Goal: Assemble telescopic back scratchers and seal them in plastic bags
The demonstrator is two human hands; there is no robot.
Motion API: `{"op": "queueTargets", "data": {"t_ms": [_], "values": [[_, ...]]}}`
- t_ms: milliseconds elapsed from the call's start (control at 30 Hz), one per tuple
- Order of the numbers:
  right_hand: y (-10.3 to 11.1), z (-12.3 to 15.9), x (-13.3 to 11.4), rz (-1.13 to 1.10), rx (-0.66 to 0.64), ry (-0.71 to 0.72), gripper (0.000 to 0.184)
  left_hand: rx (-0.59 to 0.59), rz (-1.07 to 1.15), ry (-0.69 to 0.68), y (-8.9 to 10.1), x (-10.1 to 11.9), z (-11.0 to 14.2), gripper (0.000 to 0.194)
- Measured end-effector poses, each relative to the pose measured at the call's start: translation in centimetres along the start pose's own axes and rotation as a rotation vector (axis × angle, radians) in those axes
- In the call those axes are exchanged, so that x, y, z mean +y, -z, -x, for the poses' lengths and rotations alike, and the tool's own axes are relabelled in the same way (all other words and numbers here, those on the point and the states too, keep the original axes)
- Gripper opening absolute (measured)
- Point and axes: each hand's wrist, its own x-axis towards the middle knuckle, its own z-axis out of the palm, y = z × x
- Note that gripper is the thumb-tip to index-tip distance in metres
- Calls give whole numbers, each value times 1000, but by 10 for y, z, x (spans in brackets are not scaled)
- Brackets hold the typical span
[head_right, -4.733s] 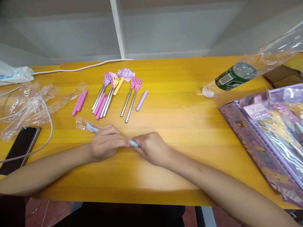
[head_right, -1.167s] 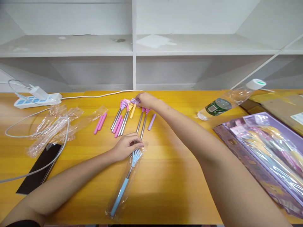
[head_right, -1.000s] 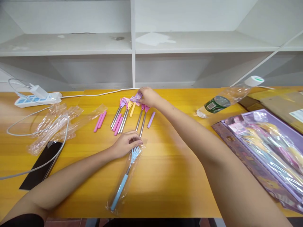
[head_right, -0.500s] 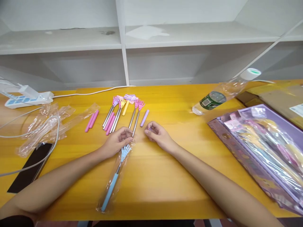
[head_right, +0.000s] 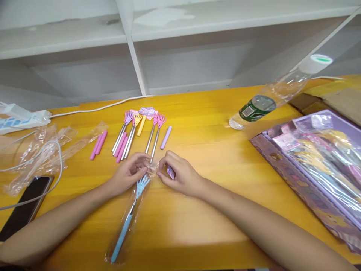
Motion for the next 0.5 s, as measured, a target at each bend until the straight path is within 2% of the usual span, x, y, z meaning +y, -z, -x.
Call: {"op": "queueTargets", "data": {"t_ms": [133, 267, 500], "values": [[0, -4, -2, 9, -4, -4, 9, -23, -97, -7, 1, 3, 1, 21], [-2, -4, 2, 28, 17, -8, 11, -18, -123, -21, 0, 6, 1, 22], [-3, -2, 7, 72, -44, 49, 16, -34, -153, -29, -2, 9, 2, 26]]}}
